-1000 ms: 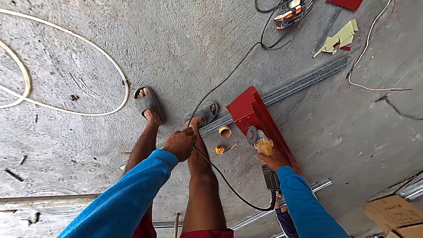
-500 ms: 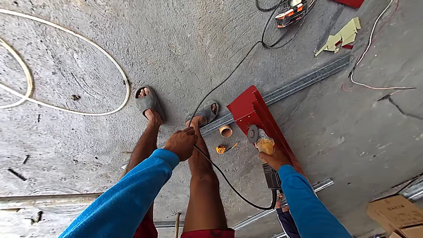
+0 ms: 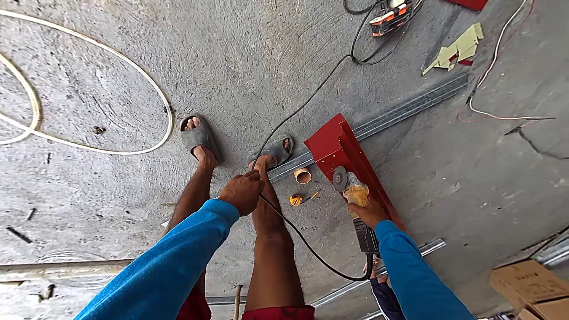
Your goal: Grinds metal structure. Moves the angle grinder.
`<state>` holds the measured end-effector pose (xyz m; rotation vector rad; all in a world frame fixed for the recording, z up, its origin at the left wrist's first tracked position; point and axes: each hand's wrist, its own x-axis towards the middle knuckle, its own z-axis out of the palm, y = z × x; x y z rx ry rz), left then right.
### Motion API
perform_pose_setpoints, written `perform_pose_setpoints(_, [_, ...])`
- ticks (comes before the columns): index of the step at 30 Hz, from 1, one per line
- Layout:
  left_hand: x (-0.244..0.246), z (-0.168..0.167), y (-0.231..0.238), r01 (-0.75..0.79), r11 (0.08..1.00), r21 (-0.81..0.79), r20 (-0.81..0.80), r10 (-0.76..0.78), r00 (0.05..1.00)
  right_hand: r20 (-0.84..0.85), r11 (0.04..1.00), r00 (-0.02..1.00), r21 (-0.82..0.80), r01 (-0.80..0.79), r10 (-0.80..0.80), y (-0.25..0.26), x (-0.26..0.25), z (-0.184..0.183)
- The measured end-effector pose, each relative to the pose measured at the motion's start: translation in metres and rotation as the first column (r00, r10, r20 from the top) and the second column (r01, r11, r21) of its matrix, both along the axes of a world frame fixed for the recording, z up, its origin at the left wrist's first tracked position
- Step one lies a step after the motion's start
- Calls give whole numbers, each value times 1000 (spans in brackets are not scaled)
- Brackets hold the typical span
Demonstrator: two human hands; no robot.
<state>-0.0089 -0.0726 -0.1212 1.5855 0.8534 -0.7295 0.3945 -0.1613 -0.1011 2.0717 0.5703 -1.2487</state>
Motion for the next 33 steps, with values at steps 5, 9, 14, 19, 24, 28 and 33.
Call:
perform_pose_setpoints(5, [1,-1,-1,-10,1000,-8,-6,10,1000,-5,1000,1000,-8,-12,12,0,1,-4])
perform_pose_setpoints(9, [0,1,2,-20,1000,-22,-15,20,1000,-2,1000,1000,8,-8,8,-2,1,-5])
perform_pose_setpoints(14, [-1,-1,2,4,1000,-21,-21,-5,1000,-7,1000,1000,11,-8,8,0,-2,-5])
perform_pose_setpoints(19, [0,-1,5,3,1000,-18,-13,-3,1000,0,1000,1000,26,9,-9,3,1,-3])
perform_pose_setpoints(24, [1,4,7,-17,1000,14,-13,18,1000,-33,995,998,84,55,-53,6,2,27])
perform_pose_setpoints(28, [22,27,-4,-238,968,-75,31,241,970,-44,891,947,327,315,-319,18,-17,75])
perform_pose_setpoints(33, [108,119,-24,-620,615,-488,-61,684,727,-173,431,672,647,629,-720,59,-90,96])
